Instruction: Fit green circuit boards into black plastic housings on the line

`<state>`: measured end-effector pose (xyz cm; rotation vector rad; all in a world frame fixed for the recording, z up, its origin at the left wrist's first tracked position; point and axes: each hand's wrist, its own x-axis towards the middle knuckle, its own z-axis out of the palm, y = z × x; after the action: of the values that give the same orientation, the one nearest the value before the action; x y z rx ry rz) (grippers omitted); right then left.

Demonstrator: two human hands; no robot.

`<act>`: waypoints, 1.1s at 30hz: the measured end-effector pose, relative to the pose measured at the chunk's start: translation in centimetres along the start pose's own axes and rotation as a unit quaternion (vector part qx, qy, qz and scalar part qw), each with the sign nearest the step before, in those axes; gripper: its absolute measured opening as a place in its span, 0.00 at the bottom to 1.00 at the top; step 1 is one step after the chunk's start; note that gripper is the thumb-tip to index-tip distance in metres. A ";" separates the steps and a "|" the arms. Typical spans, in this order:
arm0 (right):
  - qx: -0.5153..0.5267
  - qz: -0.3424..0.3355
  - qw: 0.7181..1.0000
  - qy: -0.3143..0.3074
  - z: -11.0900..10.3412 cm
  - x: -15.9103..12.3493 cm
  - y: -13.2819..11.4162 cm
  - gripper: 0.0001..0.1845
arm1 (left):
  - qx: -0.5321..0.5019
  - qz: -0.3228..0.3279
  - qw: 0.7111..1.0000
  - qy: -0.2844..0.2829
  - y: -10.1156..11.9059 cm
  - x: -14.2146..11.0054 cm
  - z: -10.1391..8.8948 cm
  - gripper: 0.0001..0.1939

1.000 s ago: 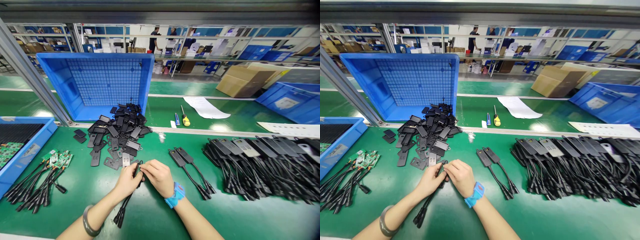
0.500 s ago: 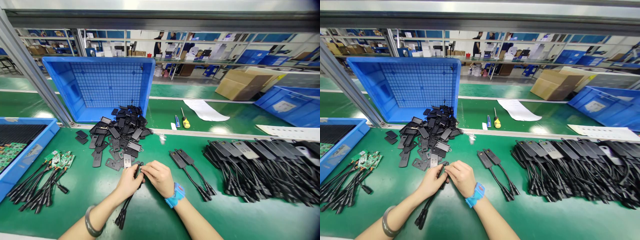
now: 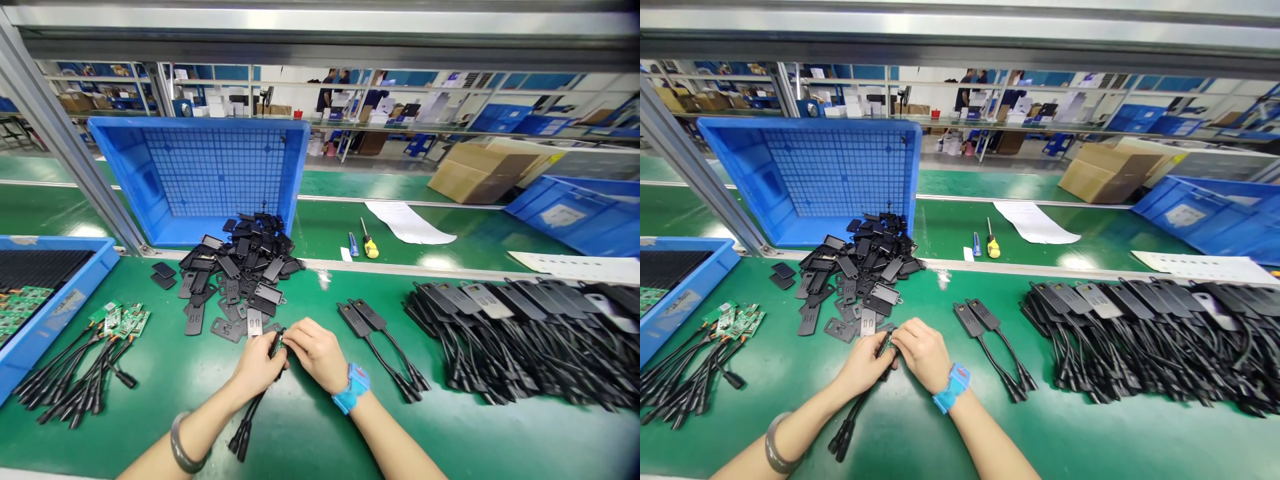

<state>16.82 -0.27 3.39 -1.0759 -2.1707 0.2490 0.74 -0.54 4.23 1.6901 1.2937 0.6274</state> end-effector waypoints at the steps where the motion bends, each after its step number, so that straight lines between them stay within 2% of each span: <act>1: -0.028 -0.007 1.000 -0.009 0.0 0.0 -0.1 0.09 | -0.005 0.000 1.000 -0.003 -0.1 0.0 0.0 0.05; 4: -0.086 -0.014 0.995 -0.051 -0.1 0.4 -0.3 0.10 | -0.048 -0.012 0.999 -0.016 -0.7 0.1 0.1 0.05; 6: -0.067 -0.001 0.993 -0.092 -0.5 1.1 0.1 0.08 | -0.100 -0.038 0.994 -0.022 -1.1 0.3 0.1 0.06; 9: -0.085 0.089 0.983 -0.140 -1.8 2.8 2.3 0.07 | -0.193 -0.080 0.978 -0.009 -1.2 0.5 0.2 0.12; 13: -0.201 0.233 0.944 -0.119 -3.3 5.7 7.5 0.08 | -0.312 -0.089 0.946 -0.015 -0.6 0.4 0.1 0.22; 15: -0.228 0.271 0.929 -0.112 -3.4 6.9 9.4 0.09 | -0.340 -0.086 0.936 -0.031 -0.4 0.4 0.1 0.25; 17: -0.239 0.287 0.921 -0.112 -3.1 8.0 9.9 0.10 | -0.348 -0.080 0.933 -0.039 -0.3 0.3 0.0 0.26; 19: -0.226 0.266 0.930 -0.115 -2.2 8.9 8.9 0.11 | -0.352 -0.072 0.932 -0.040 -0.3 0.3 0.0 0.28; 23: -0.128 0.125 0.972 -0.152 0.3 10.2 4.9 0.06 | -0.359 -0.057 0.929 -0.064 -0.5 0.4 -0.3 0.31; 27: -0.082 0.030 0.981 -0.174 2.0 10.7 2.6 0.23 | -0.365 -0.053 0.919 -0.142 -0.1 0.1 -0.8 0.31; 29: -0.085 -0.004 0.979 -0.184 2.5 10.9 2.3 0.26 | -0.362 -0.040 0.917 -0.164 0.3 -0.4 -0.8 0.30; 31: -0.085 -0.015 0.978 -0.192 3.1 11.3 2.4 0.23 | -0.362 -0.023 0.922 -0.134 0.2 -0.8 -0.7 0.28; 33: -0.080 -0.006 0.978 -0.192 4.0 12.2 3.0 0.23 | -0.360 -0.045 0.926 -0.099 -0.5 -0.4 -0.5 0.29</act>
<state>10.92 11.44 5.17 -1.1811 -2.5771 0.3012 0.00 -0.70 4.02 1.0451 0.8374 0.7404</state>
